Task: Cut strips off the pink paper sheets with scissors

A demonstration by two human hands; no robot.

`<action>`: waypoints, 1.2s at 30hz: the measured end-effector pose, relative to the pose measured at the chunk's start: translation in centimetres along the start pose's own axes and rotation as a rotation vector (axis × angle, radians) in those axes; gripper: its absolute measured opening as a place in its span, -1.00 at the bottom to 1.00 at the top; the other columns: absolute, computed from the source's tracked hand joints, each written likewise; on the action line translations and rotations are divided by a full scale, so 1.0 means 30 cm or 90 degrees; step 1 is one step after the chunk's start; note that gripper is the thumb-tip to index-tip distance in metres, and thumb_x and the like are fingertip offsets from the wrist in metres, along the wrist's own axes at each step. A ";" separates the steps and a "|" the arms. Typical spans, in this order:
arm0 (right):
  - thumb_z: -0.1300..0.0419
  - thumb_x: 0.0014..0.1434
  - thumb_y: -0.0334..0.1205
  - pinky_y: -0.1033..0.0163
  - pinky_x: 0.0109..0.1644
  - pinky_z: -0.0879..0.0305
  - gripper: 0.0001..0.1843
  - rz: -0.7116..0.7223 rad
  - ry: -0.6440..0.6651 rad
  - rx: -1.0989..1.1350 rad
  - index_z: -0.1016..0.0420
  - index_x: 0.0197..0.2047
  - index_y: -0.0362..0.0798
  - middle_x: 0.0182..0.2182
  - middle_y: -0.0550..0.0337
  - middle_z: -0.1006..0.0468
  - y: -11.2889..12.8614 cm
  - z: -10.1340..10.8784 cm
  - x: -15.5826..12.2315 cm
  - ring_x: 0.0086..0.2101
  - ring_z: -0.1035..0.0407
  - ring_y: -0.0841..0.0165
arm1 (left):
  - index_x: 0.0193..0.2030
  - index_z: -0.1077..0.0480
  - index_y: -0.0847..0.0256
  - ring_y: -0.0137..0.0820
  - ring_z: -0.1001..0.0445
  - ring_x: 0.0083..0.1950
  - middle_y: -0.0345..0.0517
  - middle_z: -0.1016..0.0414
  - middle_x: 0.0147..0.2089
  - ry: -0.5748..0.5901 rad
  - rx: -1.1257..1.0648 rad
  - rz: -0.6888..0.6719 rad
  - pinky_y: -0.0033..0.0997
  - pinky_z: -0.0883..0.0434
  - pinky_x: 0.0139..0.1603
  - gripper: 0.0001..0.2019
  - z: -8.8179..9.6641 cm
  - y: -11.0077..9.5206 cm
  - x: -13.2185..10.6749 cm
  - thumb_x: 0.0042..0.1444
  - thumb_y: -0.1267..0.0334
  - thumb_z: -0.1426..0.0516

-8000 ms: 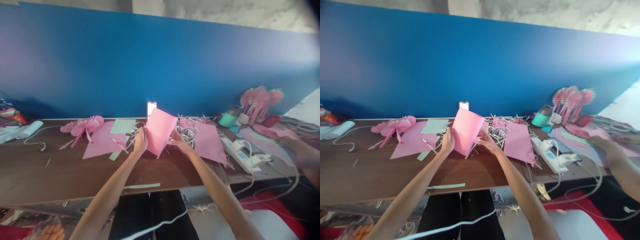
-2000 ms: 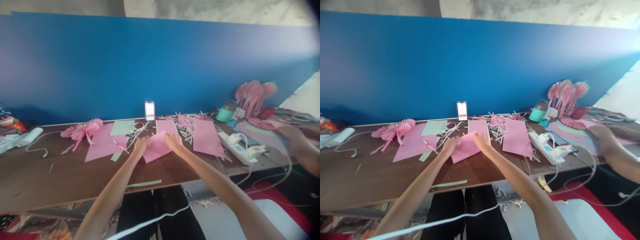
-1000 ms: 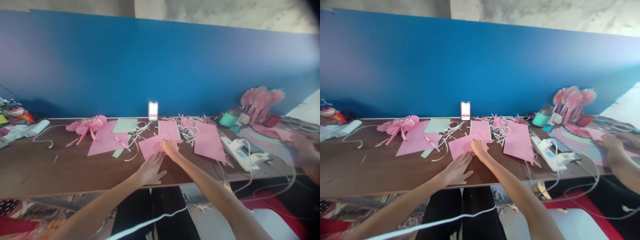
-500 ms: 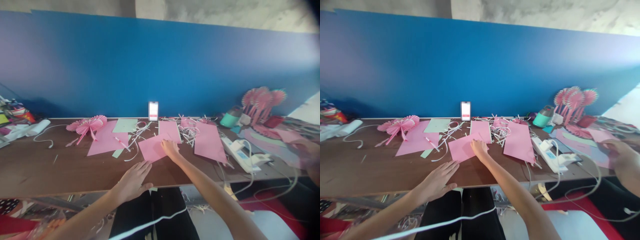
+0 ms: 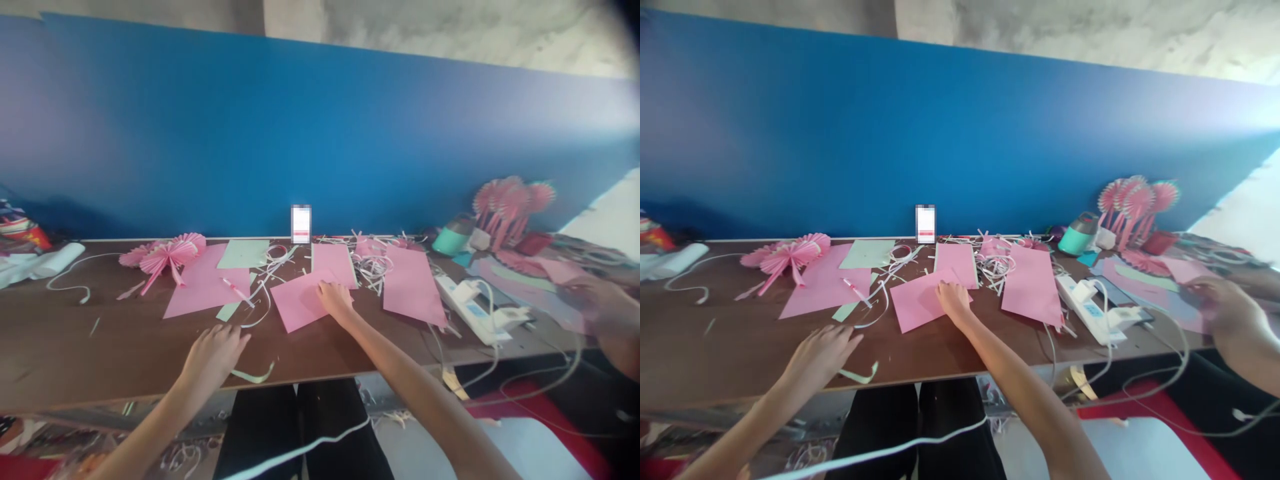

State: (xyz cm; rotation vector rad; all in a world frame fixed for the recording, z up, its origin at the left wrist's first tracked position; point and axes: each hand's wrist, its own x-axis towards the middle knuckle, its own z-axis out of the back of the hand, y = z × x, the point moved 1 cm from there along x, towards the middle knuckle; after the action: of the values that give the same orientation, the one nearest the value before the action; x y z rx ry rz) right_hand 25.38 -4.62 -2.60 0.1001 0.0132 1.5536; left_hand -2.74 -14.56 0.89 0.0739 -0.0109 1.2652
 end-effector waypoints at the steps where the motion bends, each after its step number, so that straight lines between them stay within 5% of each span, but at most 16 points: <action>1: 0.16 0.32 -0.14 0.19 -0.18 -0.26 -0.63 0.000 0.000 0.001 -0.43 -0.07 -0.01 -0.24 0.00 -0.56 0.001 0.000 0.000 -0.23 -0.46 0.19 | -0.08 -0.44 0.20 -0.13 -0.52 -0.21 0.10 -0.54 -0.26 0.035 -0.004 0.022 -0.13 -0.40 -0.15 -0.61 0.024 -0.004 0.032 0.26 0.11 0.15; 4: 0.16 0.32 -0.14 0.18 -0.16 -0.25 -0.63 -0.001 -0.005 0.004 -0.42 -0.04 -0.02 -0.23 -0.02 -0.55 0.002 -0.001 0.000 -0.22 -0.46 0.19 | 0.14 -0.26 0.13 -0.22 -0.51 -0.26 0.01 -0.52 -0.31 -0.027 0.016 0.049 -0.27 -0.39 -0.21 -0.60 0.083 -0.038 0.147 0.21 0.42 0.14; 7: 0.18 0.33 -0.14 0.17 -0.16 -0.24 -0.61 -0.008 -0.011 0.008 -0.41 -0.03 -0.02 -0.21 -0.03 -0.54 0.001 -0.007 -0.001 -0.22 -0.45 0.19 | 0.06 -0.31 0.17 -0.23 -0.42 0.00 0.07 -0.43 0.00 -0.183 0.013 -0.061 -0.29 -0.34 -0.07 -0.55 0.114 -0.090 0.275 0.08 0.59 0.10; 11: 0.22 0.34 -0.13 0.17 -0.17 -0.23 -0.59 -0.002 -0.018 0.018 -0.40 -0.04 -0.02 -0.23 -0.04 -0.54 -0.005 -0.019 0.000 -0.23 -0.45 0.18 | -0.09 -0.40 0.23 -0.22 -0.36 0.05 0.04 -0.46 -0.07 -0.198 -0.016 -0.175 -0.20 -0.27 0.06 -0.63 0.108 -0.186 0.390 0.08 0.60 0.08; 16: 0.25 0.34 -0.11 0.21 -0.22 -0.22 -0.59 -0.005 -0.028 0.058 -0.38 -0.04 0.03 -0.25 0.03 -0.55 -0.030 -0.028 0.014 -0.27 -0.46 0.21 | 0.16 -0.25 0.16 -0.30 -0.36 0.07 0.00 -0.36 0.13 -0.131 -0.181 -0.299 -0.32 -0.34 0.00 -0.64 0.016 -0.365 0.328 0.27 0.29 0.12; 19: 0.24 0.33 -0.10 0.23 -0.24 -0.21 -0.60 -0.021 -0.016 0.066 -0.36 -0.02 0.03 -0.27 0.04 -0.55 -0.043 -0.031 0.024 -0.29 -0.46 0.22 | 0.25 -0.14 0.17 -0.18 -0.25 0.20 0.03 -0.20 0.28 -0.134 -0.201 -0.317 -0.18 -0.28 0.11 -0.53 -0.069 -0.424 0.271 0.26 0.05 0.10; 23: 0.19 0.32 -0.12 0.23 -0.24 -0.19 -0.62 -0.025 -0.050 0.059 -0.32 0.03 0.02 -0.27 0.03 -0.55 -0.044 -0.039 0.028 -0.29 -0.46 0.21 | 0.21 -0.19 0.26 -0.15 -0.16 0.26 0.11 -0.24 0.24 -0.141 -0.161 -0.253 -0.10 -0.17 0.21 -0.54 -0.149 -0.383 0.291 0.26 0.07 0.11; 29: 0.08 0.27 -0.14 0.30 -0.35 -0.10 -0.74 0.009 -0.107 0.089 -0.37 -0.11 0.03 -0.36 0.13 -0.56 -0.047 -0.047 0.022 -0.40 -0.43 0.29 | 0.12 -0.28 0.20 -0.09 -0.19 0.22 0.12 -0.26 0.18 -0.170 -0.104 -0.258 -0.07 -0.24 0.12 -0.56 -0.142 -0.313 0.336 0.19 0.01 -0.01; 33: 0.05 0.26 -0.16 0.34 -0.39 -0.03 -0.78 0.004 -0.221 0.154 -0.38 -0.17 0.01 -0.45 0.21 -0.53 -0.070 -0.035 0.012 -0.45 -0.39 0.36 | -0.09 -0.38 0.23 -0.19 -0.37 0.02 0.08 -0.43 -0.08 -0.159 -0.053 -0.302 -0.21 -0.34 -0.02 -0.80 -0.126 -0.333 0.322 0.22 0.28 0.00; 36: 0.06 0.25 -0.16 0.34 -0.39 -0.03 -0.77 -0.023 -0.349 0.209 -0.38 -0.21 -0.02 -0.49 0.22 -0.49 -0.100 -0.023 0.009 -0.47 -0.35 0.38 | -0.11 -0.37 0.28 -0.24 -0.45 -0.12 0.09 -0.46 -0.19 -0.134 -0.018 -0.291 -0.29 -0.38 -0.13 -0.78 -0.100 -0.332 0.325 0.17 0.49 0.02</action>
State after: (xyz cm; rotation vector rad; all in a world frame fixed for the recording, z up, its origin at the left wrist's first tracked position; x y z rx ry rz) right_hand 28.32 -4.34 -3.49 0.7762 -0.1621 1.4346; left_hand 9.60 -8.07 -2.13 0.1742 -0.1834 0.7961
